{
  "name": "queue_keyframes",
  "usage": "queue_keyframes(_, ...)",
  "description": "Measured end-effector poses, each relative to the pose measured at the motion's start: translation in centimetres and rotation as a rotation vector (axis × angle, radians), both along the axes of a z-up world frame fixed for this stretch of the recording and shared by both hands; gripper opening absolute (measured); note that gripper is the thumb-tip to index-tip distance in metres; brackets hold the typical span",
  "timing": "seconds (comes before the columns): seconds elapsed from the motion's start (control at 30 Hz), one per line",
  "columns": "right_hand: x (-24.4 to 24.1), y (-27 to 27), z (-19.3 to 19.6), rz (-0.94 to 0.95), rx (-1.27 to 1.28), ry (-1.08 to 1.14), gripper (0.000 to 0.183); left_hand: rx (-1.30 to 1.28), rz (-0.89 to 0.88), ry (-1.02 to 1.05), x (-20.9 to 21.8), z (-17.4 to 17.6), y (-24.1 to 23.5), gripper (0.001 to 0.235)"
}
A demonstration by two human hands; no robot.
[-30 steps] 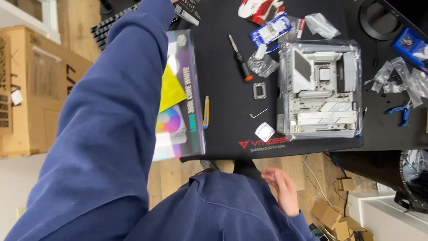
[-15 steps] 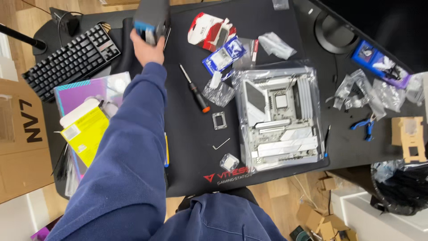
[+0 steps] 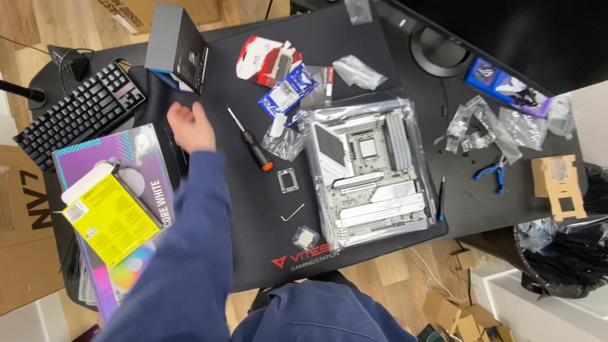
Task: The person opens a box using a utility knife, removes a CPU from a plastic tray, and places it into the socket on a motherboard.
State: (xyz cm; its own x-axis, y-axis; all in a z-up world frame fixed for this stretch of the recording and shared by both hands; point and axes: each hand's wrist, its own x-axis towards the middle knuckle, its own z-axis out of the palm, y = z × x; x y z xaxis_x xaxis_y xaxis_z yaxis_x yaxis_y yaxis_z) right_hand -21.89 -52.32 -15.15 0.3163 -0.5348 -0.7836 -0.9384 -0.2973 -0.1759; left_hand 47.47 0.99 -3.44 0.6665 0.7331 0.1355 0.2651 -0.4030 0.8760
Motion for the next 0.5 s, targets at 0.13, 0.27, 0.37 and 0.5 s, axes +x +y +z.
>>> queue_keyframes(0.13,6.4,-3.8,-7.2,0.087,-0.014,0.090,0.044,0.108,-0.227,-0.189,-18.9,12.4,-11.9,0.024)
queue_keyframes(0.27,6.6,-4.5,-10.5,0.030,0.108,0.025,0.037,-0.070,-0.412,0.175,-35.5,7.7,-15.1,0.038)
queue_keyframes(0.37,4.0,-4.7,-12.6,0.144,0.137,0.041,0.038,-0.335,-0.434,0.491,-43.7,6.4,-14.1,0.037)
queue_keyframes(0.5,5.1,-4.3,-11.7,0.205,0.189,-0.030,0.032,-0.195,-0.595,0.419,-45.9,7.8,-11.8,0.028)
